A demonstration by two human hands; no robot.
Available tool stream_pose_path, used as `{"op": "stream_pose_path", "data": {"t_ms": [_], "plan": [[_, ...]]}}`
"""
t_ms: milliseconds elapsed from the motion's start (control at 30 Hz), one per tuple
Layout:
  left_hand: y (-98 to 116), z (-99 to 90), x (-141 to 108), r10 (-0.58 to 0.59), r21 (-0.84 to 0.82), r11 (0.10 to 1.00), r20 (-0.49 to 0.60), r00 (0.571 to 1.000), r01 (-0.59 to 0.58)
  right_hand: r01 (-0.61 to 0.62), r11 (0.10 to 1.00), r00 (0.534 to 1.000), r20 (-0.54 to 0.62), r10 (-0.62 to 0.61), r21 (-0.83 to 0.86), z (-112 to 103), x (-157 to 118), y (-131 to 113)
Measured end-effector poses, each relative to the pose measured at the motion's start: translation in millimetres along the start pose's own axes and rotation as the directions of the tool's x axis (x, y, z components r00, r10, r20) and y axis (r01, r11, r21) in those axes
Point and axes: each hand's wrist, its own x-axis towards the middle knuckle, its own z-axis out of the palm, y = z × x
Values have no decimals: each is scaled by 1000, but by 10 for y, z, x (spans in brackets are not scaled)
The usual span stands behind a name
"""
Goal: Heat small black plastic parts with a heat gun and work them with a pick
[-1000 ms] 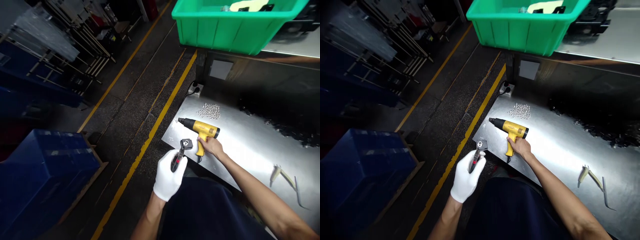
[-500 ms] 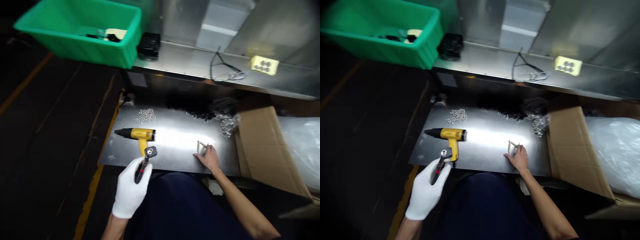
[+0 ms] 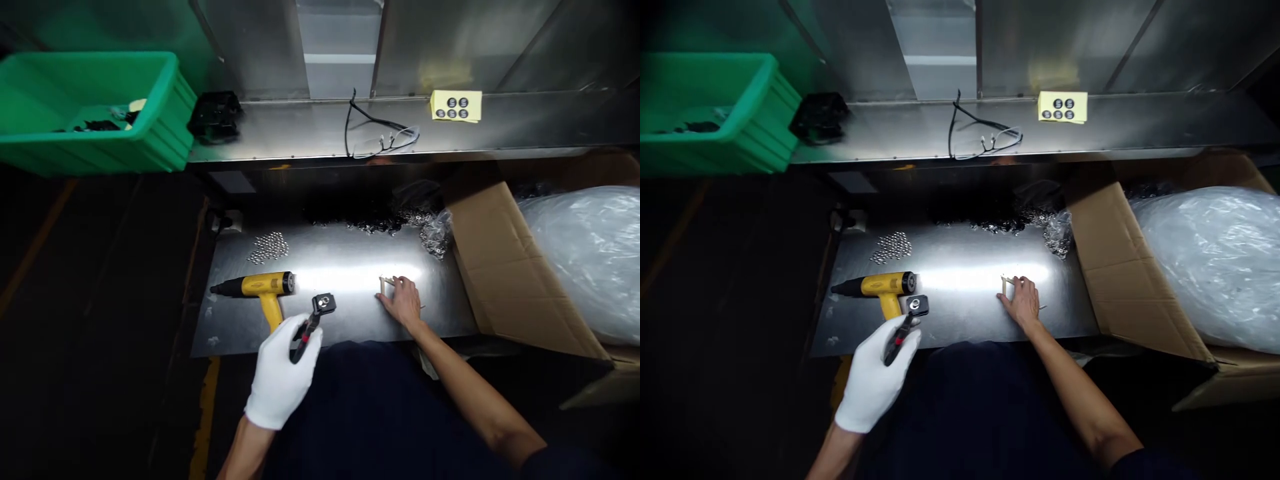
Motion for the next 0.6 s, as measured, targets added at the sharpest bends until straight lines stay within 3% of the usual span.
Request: {"op": "stream_pose_path", "data": {"t_ms": [167, 367, 600], "plan": [[89, -83, -1, -28, -89, 996, 42, 999, 31, -121, 992, 992, 38, 122, -22, -67, -69, 141], [152, -167, 40, -73, -285, 952, 140, 987, 111, -118, 993, 958, 261, 119, -20, -110, -159, 563], [84, -216, 14, -88, -313, 939, 179, 980, 142, -244, 970, 903, 362, 233, -14, -206, -151, 749]]}}
